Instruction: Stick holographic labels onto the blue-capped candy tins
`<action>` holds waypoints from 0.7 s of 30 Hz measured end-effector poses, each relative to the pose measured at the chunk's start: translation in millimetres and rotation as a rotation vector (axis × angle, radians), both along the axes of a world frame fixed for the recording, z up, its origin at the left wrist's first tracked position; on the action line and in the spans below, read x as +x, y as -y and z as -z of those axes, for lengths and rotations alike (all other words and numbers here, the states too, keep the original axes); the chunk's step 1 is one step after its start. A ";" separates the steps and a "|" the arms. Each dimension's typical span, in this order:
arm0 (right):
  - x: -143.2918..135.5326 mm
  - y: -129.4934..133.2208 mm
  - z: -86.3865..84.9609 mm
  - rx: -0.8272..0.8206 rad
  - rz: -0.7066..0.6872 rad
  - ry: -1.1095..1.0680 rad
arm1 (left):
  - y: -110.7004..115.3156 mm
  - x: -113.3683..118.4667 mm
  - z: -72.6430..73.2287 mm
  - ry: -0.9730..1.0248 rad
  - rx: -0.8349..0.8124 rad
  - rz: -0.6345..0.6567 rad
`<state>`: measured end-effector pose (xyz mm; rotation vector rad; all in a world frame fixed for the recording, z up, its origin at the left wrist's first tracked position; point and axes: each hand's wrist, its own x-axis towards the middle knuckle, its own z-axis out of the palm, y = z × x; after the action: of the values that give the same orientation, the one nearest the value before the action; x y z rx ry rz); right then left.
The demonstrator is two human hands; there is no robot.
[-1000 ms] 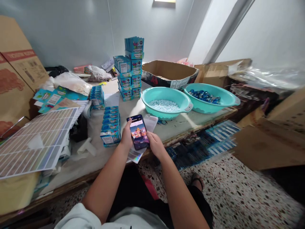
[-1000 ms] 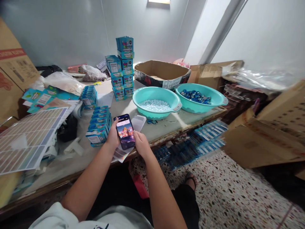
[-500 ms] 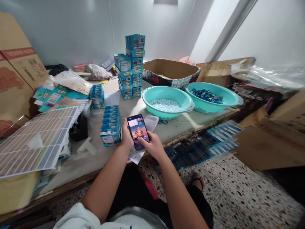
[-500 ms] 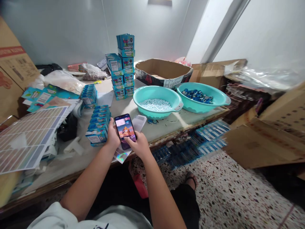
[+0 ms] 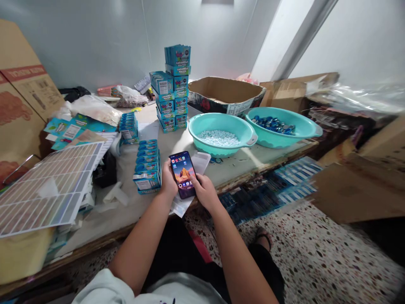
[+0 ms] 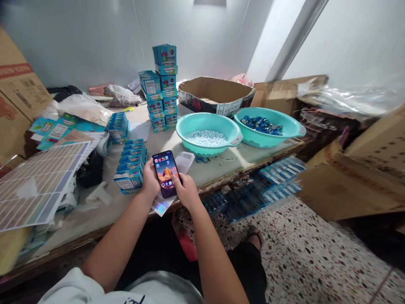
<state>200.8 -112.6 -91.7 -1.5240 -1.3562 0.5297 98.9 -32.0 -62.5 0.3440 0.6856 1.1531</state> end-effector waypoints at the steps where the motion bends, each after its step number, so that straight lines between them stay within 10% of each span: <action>1: 0.3 -0.9 0.8 0.003 0.006 -0.004 | 0.1 0.0 -0.4 0.000 -0.003 0.002; 21: 0.1 0.0 -0.4 -0.027 0.023 -0.039 | 4.6 0.4 -6.5 0.003 -0.014 0.059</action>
<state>200.9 -112.6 -91.3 -1.5412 -1.3051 0.5630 99.3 -36.6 -55.9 0.3486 0.6765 1.0925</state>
